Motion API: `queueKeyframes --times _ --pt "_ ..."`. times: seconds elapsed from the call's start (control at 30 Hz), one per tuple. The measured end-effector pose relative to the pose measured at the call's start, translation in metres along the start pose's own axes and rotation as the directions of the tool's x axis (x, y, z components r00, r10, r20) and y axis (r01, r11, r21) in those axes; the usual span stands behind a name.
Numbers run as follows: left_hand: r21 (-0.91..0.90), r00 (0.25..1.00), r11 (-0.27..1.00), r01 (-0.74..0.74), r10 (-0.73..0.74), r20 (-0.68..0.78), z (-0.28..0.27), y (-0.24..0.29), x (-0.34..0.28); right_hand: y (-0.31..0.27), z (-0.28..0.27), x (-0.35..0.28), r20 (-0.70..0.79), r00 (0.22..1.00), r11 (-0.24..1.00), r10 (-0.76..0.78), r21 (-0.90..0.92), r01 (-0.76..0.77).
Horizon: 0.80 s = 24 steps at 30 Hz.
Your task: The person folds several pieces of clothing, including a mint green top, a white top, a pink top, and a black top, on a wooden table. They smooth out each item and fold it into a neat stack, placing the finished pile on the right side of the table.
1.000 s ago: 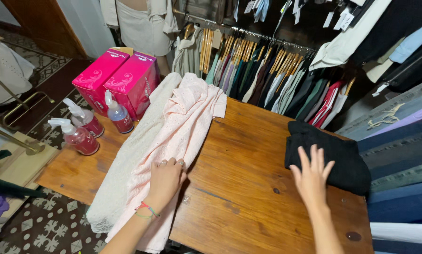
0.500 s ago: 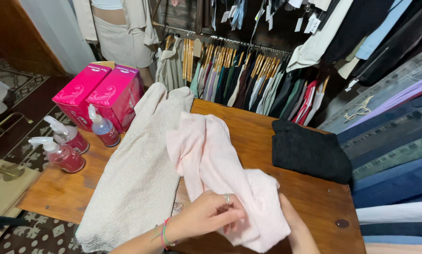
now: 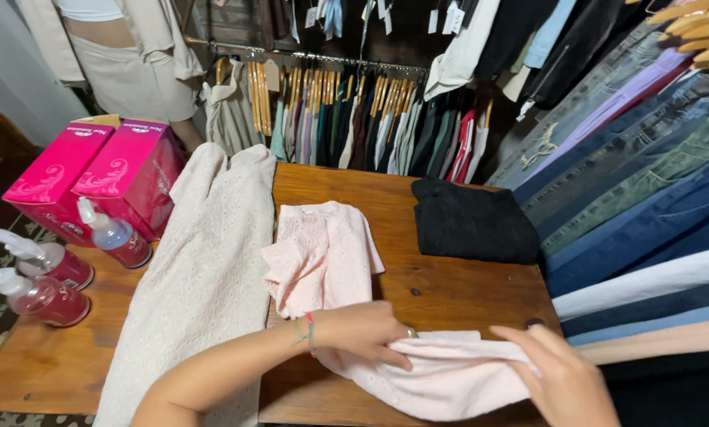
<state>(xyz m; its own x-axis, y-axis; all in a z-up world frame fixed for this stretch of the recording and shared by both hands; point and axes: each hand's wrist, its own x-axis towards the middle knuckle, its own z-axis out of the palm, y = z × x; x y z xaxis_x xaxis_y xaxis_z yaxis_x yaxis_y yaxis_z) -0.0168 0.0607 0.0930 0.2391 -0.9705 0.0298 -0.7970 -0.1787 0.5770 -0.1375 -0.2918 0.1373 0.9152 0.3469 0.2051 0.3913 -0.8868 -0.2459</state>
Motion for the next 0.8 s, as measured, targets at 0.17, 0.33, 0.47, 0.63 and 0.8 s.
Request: queueKeyframes --times 0.17,0.33,0.47,0.63,0.8 --pt "0.071 0.974 0.997 0.021 -0.004 -0.228 -0.082 0.036 -0.073 0.002 -0.049 -0.033 -0.528 0.798 0.928 0.291 -0.049 -0.37" --pt "0.335 0.983 0.928 0.165 -0.125 -0.138 -0.109 0.111 -0.147 0.025 -0.061 -0.075 -0.601 0.607 0.838 0.52 0.222 -0.498" --pt "0.33 0.965 0.914 0.236 -0.262 0.035 -0.086 0.1 -0.187 0.187 -0.035 -0.104 -0.617 0.622 0.875 0.481 0.379 -0.3" --pt "0.525 0.822 0.696 0.491 -0.57 -0.014 -0.047 0.002 -0.211 0.134 -0.036 -0.068 -0.634 0.589 0.852 0.501 0.24 -0.465" --pt "-0.018 0.652 0.701 0.713 -0.673 -0.349 -0.102 -0.07 -0.204 0.137 -0.035 0.04 -0.411 0.666 0.645 0.623 0.752 -0.139"
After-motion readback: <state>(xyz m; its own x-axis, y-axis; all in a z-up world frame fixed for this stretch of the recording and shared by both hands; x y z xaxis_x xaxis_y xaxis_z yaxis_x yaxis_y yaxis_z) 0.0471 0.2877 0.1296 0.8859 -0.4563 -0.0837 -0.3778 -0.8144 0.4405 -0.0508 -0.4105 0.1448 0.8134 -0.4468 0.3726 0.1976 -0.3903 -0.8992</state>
